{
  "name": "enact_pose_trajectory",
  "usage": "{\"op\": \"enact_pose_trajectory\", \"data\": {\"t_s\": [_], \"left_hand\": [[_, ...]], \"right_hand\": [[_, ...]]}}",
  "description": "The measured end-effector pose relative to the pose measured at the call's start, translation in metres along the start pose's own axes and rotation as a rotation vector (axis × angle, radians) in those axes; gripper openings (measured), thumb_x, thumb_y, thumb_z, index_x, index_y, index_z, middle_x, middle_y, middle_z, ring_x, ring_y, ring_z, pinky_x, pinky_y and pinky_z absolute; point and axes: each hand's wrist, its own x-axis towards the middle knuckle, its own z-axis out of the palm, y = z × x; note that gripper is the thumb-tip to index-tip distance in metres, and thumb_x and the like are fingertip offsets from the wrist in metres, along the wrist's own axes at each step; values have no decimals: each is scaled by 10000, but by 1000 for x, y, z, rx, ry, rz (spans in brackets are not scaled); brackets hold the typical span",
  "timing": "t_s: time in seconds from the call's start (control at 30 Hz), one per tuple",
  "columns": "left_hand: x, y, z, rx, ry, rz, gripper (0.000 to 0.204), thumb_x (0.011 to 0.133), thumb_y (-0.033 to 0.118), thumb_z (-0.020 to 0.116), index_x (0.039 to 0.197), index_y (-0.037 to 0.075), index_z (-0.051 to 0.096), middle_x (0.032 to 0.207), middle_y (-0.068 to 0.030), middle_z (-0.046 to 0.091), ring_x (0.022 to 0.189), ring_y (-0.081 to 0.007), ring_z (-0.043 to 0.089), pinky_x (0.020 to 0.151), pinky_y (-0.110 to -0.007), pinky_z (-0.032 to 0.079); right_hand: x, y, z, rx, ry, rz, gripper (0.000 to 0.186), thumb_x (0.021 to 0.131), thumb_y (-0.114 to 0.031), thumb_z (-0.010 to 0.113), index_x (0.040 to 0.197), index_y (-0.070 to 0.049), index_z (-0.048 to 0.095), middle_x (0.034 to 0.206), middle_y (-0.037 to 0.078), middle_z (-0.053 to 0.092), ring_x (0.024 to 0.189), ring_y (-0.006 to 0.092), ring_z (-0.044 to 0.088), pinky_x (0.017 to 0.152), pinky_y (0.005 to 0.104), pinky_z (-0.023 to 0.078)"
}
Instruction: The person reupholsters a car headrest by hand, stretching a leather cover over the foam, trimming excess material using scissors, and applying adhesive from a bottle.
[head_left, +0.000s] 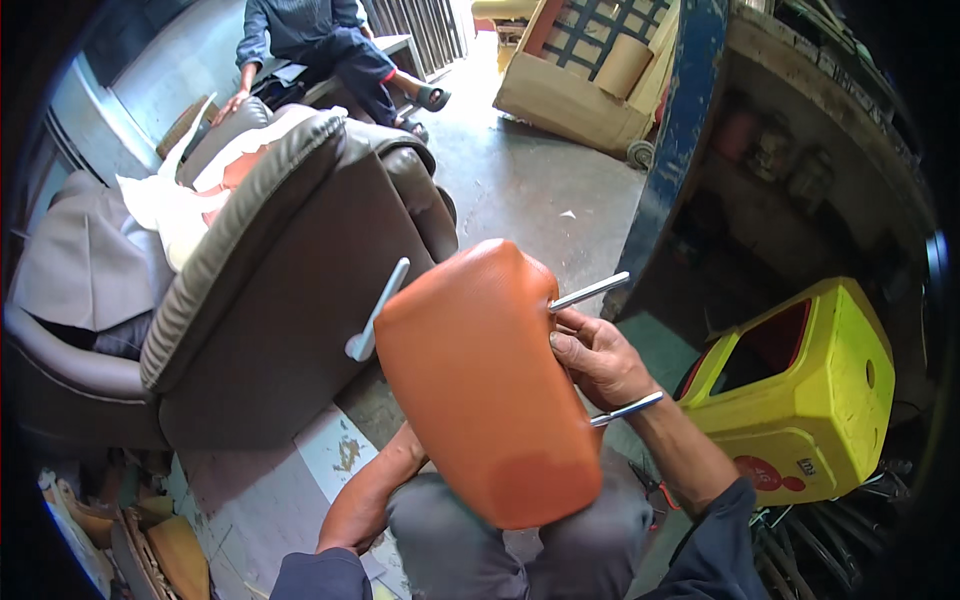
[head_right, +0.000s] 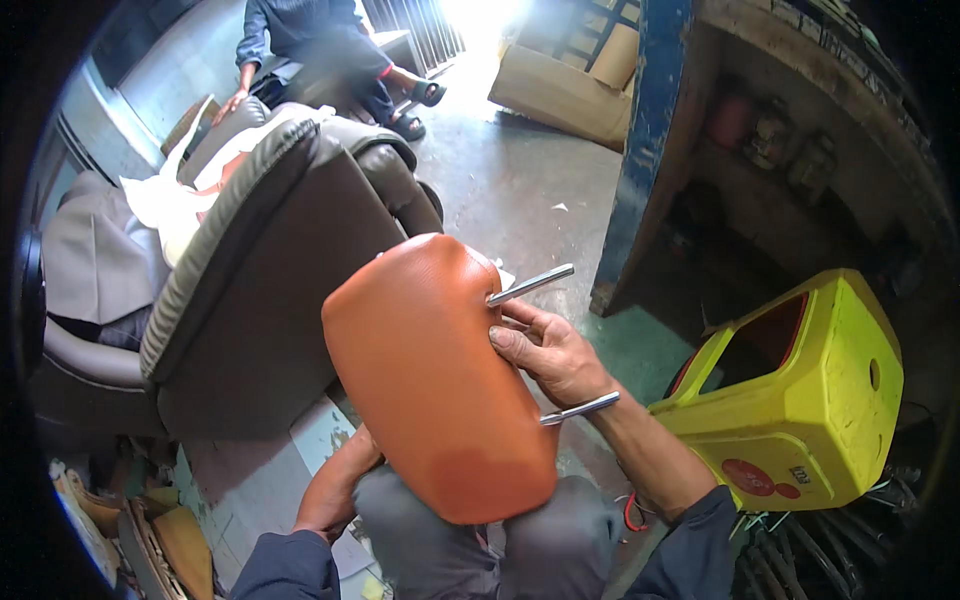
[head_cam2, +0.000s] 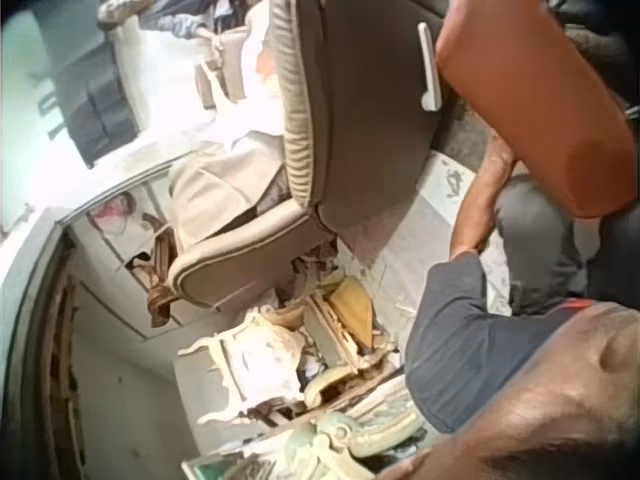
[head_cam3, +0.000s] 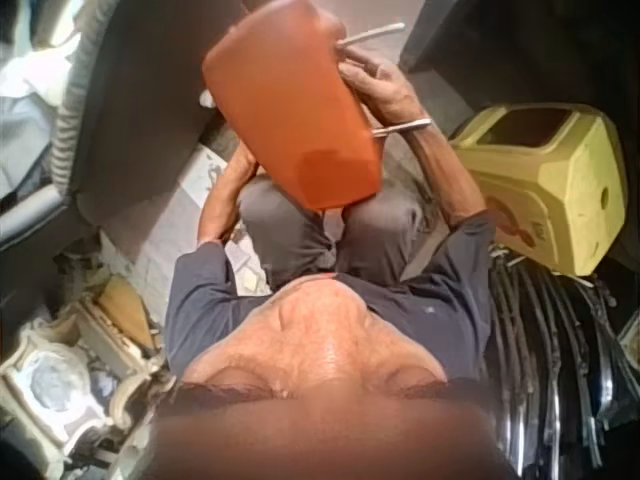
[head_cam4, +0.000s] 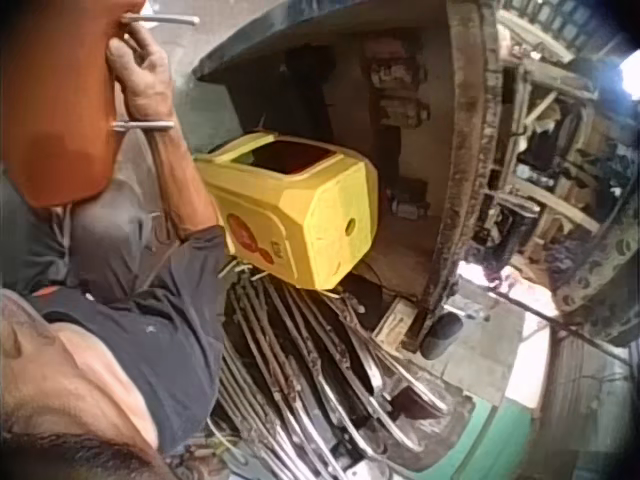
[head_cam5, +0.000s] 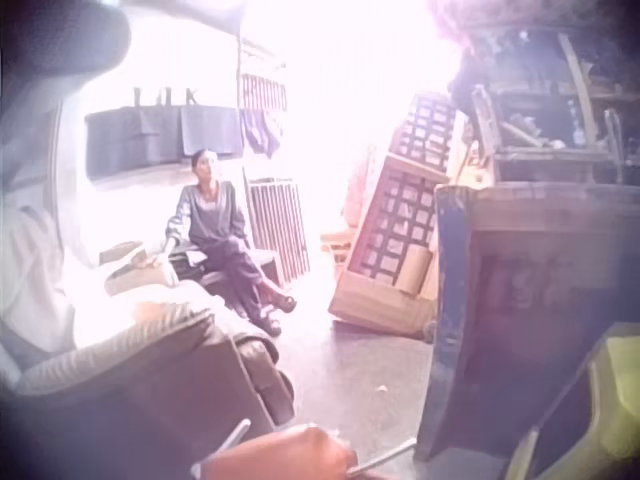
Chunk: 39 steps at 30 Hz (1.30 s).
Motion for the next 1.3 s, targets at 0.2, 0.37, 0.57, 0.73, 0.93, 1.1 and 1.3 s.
{"op": "enact_pose_trajectory", "data": {"t_s": [0.2, 0.37, 0.57, 0.73, 0.93, 1.1, 1.3], "left_hand": [[-42, 45, -5, 551, -139, 402, 259, 984, 179, 626, 1182, 30, 702, 1237, -141, 657, 1193, -295, 602, 983, -421, 502], [-63, -14, -72, 528, 318, -43, 267, 972, 159, 633, 1194, 32, 712, 1267, -150, 669, 1234, -307, 612, 1020, -421, 497], [-61, 112, -96, 153, -165, -77, 417, 1011, 229, 631, 1375, 28, 626, 1374, -173, 643, 1309, -303, 602, 1096, -382, 464], [-83, 109, -46, 720, -554, 20, 802, 874, 516, 758, 1521, 103, 527, 1539, -155, 532, 1482, -331, 437, 1267, -512, 234], [-76, 86, -43, 916, -556, 221, 844, 842, 551, 767, 1550, 175, 506, 1619, -142, 435, 1518, -386, 337, 1193, -623, 293], [-75, 68, -42, 931, -615, 248, 832, 790, 523, 799, 1533, 264, 529, 1622, -134, 412, 1498, -419, 335, 1112, -662, 353], [-74, 61, -38, 974, -532, 298, 821, 756, 471, 836, 1505, 288, 553, 1548, -134, 476, 1450, -409, 381, 1107, -636, 361]], "right_hand": [[-11, -65, 32, -756, -250, 131, 596, 1014, -244, 706, 1520, -23, 480, 1318, 144, 691, 1246, 225, 640, 1079, 370, 485], [-54, 13, 74, -1327, -372, -226, 674, 853, -201, 777, 1445, -20, 512, 1254, 168, 631, 1111, 377, 634, 992, 439, 506], [-94, 78, 107, -1425, 6, -183, 747, 716, -209, 888, 1383, -17, 610, 1362, 152, 652, 1169, 325, 634, 1017, 432, 504], [-75, 76, 59, -1171, -30, -172, 762, 775, -252, 869, 1432, -14, 566, 1436, 168, 601, 1324, 339, 564, 1084, 471, 467], [-86, 76, 34, -1535, -7, 162, 993, 796, -558, 808, 1592, -116, 412, 1656, 168, 365, 1514, 412, 340, 1198, 638, 279], [-90, 85, 44, -1632, 56, 205, 945, 773, -513, 827, 1597, -286, 423, 1669, 62, 359, 1548, 378, 281, 1162, 742, 266], [-93, 96, 39, -1697, 100, 98, 922, 782, -415, 827, 1597, -278, 420, 1666, 57, 358, 1534, 385, 302, 1151, 744, 291]]}}
